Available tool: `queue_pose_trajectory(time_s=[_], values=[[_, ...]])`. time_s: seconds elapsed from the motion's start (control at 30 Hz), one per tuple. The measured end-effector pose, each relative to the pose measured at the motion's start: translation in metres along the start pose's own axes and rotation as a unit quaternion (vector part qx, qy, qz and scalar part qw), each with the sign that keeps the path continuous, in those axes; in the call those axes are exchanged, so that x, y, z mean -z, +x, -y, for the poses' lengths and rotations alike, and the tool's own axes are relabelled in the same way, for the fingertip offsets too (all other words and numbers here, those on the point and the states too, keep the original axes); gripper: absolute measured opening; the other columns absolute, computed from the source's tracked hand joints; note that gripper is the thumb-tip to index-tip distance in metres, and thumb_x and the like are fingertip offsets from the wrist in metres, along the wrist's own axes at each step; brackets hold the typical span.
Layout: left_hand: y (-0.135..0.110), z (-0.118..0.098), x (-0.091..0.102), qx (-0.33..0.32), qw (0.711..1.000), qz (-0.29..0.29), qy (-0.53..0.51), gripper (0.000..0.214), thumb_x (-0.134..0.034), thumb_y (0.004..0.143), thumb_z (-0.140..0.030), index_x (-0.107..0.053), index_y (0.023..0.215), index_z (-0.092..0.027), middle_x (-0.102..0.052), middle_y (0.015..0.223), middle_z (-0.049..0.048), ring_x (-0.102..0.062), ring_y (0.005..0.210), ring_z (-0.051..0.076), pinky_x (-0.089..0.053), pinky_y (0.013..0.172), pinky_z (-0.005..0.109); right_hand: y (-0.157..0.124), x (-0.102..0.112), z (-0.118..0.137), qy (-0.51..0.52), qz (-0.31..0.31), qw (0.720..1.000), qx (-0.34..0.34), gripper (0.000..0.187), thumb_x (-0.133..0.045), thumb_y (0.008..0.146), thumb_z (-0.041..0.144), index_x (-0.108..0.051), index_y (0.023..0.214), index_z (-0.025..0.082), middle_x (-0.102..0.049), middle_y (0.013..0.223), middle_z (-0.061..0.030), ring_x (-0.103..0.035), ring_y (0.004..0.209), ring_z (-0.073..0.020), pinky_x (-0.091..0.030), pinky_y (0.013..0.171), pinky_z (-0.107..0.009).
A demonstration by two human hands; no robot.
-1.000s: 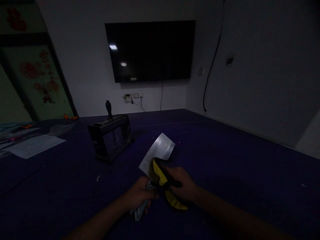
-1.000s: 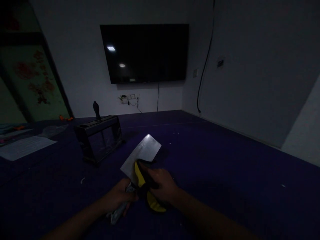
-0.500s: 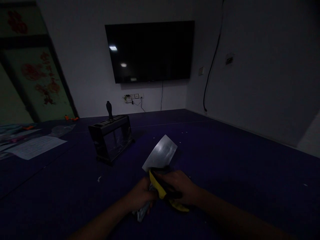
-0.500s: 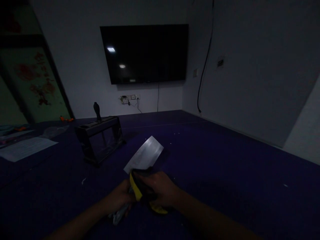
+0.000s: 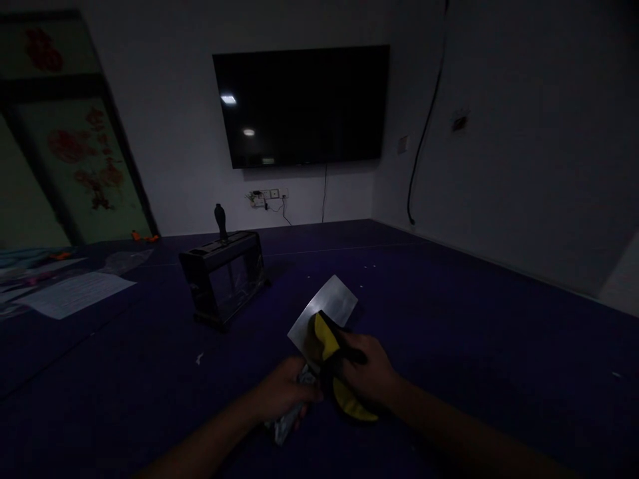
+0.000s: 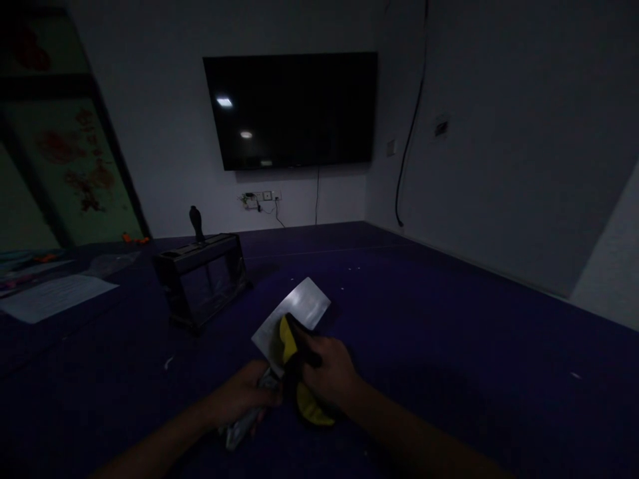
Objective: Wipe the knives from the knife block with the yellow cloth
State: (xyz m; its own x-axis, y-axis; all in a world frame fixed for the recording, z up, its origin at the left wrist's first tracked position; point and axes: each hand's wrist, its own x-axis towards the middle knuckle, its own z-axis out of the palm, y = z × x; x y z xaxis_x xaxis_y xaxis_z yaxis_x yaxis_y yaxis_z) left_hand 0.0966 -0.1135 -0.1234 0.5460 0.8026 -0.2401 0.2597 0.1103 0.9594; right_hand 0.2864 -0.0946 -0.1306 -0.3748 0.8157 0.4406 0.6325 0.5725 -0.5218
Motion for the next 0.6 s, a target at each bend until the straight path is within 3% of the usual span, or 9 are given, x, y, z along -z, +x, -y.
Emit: queue_pose_trajectory(time_s=[0.13, 0.3, 0.6], values=[[-0.002, -0.001, 0.0, 0.002, 1.0, -0.001, -0.005, 0.018, -0.058, 0.056, -0.022, -0.049, 0.071, -0.016, -0.045, 0.042, -0.0083, -0.041, 0.034, 0.007, -0.037, 0.033, 0.016, 0.004, 0.003, -0.007, -0.071, -0.037, 0.994, -0.068, 0.027, -0.039, 0.082, 0.023, -0.063, 0.093, 0.02, -0.069, 0.081, -0.0029, -0.064, 0.073, -0.0173, -0.044, 0.063, -0.023], [-0.003, 0.004, -0.001, 0.003, 1.0, -0.001, -0.012, 0.019, -0.058, 0.056, -0.022, -0.05, 0.072, -0.015, -0.045, 0.042, -0.0076, -0.041, 0.033, 0.007, -0.036, 0.032, 0.017, 0.01, 0.01, -0.016, -0.179, -0.055, 0.968, -0.165, 0.031, -0.036, 0.085, 0.024, -0.065, 0.079, 0.016, -0.068, 0.086, -0.011, -0.063, 0.084, -0.0233, -0.043, 0.073, -0.029], [-0.007, 0.006, 0.0, 0.001, 1.0, 0.001, -0.009, 0.017, -0.056, 0.054, -0.02, -0.05, 0.069, -0.016, -0.045, 0.042, -0.0078, -0.042, 0.034, 0.008, -0.036, 0.032, 0.016, 0.013, 0.016, -0.017, -0.189, -0.073, 0.956, -0.213, 0.031, -0.035, 0.087, 0.026, -0.065, 0.085, 0.016, -0.068, 0.087, -0.0103, -0.063, 0.084, -0.0215, -0.042, 0.074, -0.028]])
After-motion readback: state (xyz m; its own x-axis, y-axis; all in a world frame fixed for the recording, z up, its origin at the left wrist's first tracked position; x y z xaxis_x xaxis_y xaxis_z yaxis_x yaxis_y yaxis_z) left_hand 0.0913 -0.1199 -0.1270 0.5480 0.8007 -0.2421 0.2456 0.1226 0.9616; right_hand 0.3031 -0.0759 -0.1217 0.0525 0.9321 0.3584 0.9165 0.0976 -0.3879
